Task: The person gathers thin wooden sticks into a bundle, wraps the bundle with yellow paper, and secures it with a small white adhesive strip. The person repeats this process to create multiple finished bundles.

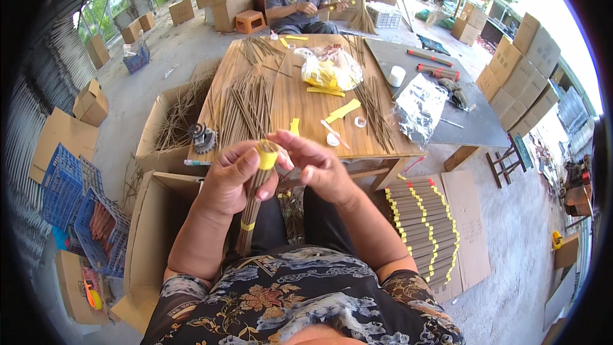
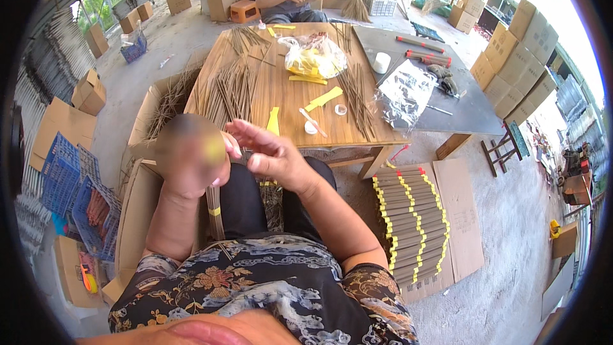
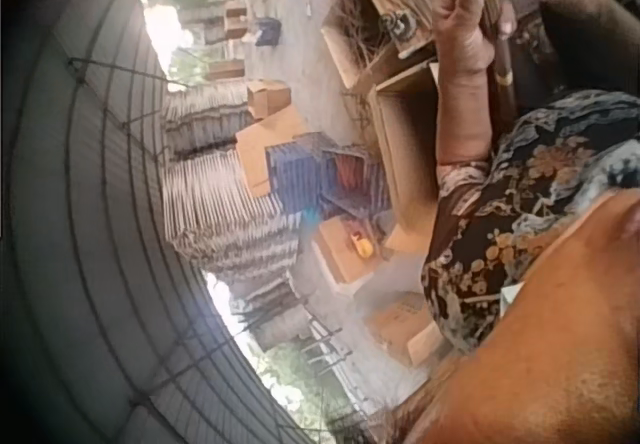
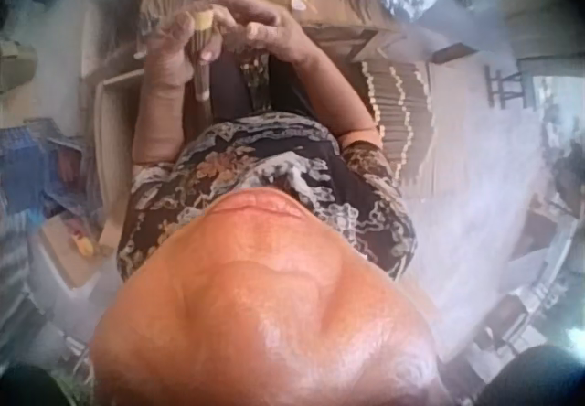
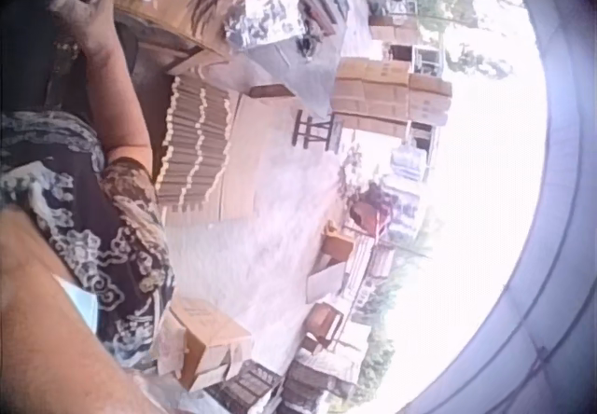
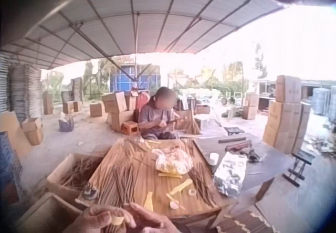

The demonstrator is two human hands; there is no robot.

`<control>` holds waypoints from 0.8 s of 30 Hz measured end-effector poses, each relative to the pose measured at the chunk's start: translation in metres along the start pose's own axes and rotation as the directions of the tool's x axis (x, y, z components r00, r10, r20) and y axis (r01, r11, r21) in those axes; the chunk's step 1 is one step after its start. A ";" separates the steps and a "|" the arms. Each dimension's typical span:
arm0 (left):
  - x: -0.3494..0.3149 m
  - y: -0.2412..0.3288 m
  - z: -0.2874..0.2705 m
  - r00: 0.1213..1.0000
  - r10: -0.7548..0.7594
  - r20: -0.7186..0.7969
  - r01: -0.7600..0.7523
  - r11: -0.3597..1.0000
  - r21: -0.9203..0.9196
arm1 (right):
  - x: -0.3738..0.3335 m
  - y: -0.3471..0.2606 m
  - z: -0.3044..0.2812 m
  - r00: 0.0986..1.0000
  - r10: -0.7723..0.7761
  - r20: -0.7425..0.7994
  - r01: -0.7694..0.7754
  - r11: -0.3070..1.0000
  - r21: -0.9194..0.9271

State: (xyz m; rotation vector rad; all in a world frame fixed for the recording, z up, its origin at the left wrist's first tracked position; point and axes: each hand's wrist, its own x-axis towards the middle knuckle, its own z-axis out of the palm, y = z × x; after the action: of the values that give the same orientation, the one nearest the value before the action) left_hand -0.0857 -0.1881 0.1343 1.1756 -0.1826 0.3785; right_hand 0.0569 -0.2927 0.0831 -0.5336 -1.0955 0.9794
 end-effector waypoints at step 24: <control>0.018 0.004 0.004 0.855 0.405 -0.324 -0.080 0.721 0.689 | -0.001 0.031 0.036 0.994 0.033 -0.101 -0.099 0.628 -0.771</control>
State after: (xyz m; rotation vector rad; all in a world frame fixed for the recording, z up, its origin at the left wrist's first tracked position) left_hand -0.0704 -0.1871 0.1458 1.7266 0.2377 1.0169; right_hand 0.0113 -0.2820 0.0728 -1.3235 -1.4231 0.4819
